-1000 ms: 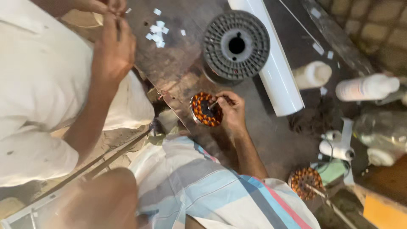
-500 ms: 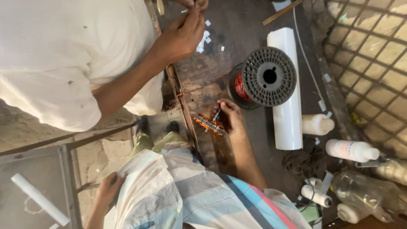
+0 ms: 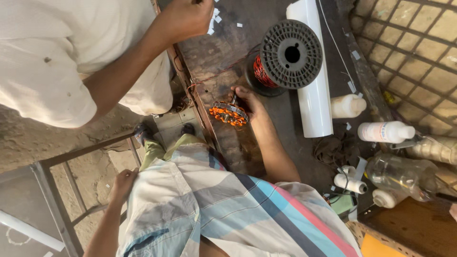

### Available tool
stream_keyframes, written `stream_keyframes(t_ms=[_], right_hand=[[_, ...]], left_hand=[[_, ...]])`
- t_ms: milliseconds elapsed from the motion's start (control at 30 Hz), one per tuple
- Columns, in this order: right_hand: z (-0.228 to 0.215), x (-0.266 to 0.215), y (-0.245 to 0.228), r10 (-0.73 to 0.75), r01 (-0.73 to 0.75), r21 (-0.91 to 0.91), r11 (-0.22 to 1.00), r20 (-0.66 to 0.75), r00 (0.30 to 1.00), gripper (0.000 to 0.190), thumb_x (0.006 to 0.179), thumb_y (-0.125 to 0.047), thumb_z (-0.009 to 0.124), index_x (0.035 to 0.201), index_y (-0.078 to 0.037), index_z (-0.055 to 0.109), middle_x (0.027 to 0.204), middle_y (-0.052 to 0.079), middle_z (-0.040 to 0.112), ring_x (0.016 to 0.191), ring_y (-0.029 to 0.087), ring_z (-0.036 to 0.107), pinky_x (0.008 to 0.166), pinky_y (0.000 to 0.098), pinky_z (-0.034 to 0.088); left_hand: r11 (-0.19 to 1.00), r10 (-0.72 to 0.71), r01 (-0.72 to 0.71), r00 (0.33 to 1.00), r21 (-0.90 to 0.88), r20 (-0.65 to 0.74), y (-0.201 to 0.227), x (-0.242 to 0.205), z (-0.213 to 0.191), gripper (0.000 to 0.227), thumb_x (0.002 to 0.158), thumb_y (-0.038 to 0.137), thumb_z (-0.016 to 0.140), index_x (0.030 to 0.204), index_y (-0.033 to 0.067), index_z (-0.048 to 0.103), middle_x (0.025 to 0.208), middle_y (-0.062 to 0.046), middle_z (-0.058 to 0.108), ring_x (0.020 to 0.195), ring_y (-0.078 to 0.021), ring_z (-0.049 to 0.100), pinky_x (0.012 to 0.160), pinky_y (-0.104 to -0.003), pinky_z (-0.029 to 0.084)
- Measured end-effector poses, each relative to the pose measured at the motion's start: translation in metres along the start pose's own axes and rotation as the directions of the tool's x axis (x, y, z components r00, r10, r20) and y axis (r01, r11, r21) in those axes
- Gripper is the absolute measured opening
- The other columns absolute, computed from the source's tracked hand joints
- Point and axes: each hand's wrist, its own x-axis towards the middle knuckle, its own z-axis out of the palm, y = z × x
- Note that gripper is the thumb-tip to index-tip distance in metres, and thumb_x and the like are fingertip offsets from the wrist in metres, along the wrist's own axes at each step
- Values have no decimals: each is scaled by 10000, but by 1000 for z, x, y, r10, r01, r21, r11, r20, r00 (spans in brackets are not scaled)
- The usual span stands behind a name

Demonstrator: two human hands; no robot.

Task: The person inserts small white rectangular pieces into the slots of a copper-wound stator core. They repeatedly pick up the pieces and press them into place while holding the stator with the other hand. The task continues throughout the clip with the same repetitive insertion action.

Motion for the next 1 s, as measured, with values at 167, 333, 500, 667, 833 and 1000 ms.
stream_keyframes(t_ms=[167, 333, 500, 667, 833, 1000], right_hand=[[1, 6, -6, 47, -47, 8, 999, 3, 999, 225, 939, -153, 752, 1111, -20, 697, 986, 135, 726, 883, 238, 734, 784, 356, 623], [3, 12, -22, -36, -23, -369, 929, -154, 987, 248, 912, -153, 745, 1133, -42, 736, 1007, 58, 733, 881, 173, 715, 786, 337, 617], [-14, 19, -21, -127, -10, -723, 691, -136, 983, 218, 946, -200, 741, 1121, -73, 726, 1029, 12, 732, 929, 110, 694, 793, 291, 585], [-28, 45, -22, -234, -45, -864, 502, -185, 955, 233, 942, -197, 703, 1157, -107, 712, 1028, 10, 732, 941, 108, 664, 797, 265, 544], [-39, 44, -29, -326, -5, -933, 360, -131, 936, 349, 866, -272, 796, 1158, -101, 714, 1083, 82, 738, 988, 181, 676, 852, 330, 548], [-49, 35, -50, -704, 289, -907, -305, 420, 573, 546, 885, -278, 853, 1362, -73, 683, 1362, 267, 636, 1233, 361, 597, 994, 438, 479]], left_hand=[[973, 90, -104, 993, 206, 73, 11, 5, 1, 144, 939, 98, 748, 862, -20, 719, 832, -60, 699, 831, -165, 660, 883, -298, 552], [900, 169, -206, 977, 385, 126, 22, 14, 12, 160, 956, 141, 749, 934, -17, 738, 952, -96, 731, 922, -177, 694, 873, -273, 568], [904, 151, -164, 986, 395, 63, 30, 16, 14, 121, 935, 165, 716, 957, 47, 700, 1026, -62, 675, 925, -150, 662, 846, -240, 555], [947, 191, -190, 981, 261, 20, 22, 14, 2, 100, 918, 87, 720, 976, 7, 726, 1043, -90, 717, 987, -183, 684, 894, -278, 556], [994, 107, -107, 993, -5, 49, 18, 16, 4, 172, 872, 65, 703, 1013, -28, 733, 1053, -96, 736, 1055, -204, 696, 928, -305, 579], [852, 255, -283, 959, 442, 122, 38, 15, 20, 143, 935, 19, 740, 1053, -60, 726, 990, -114, 740, 942, -168, 712, 882, -267, 591]])
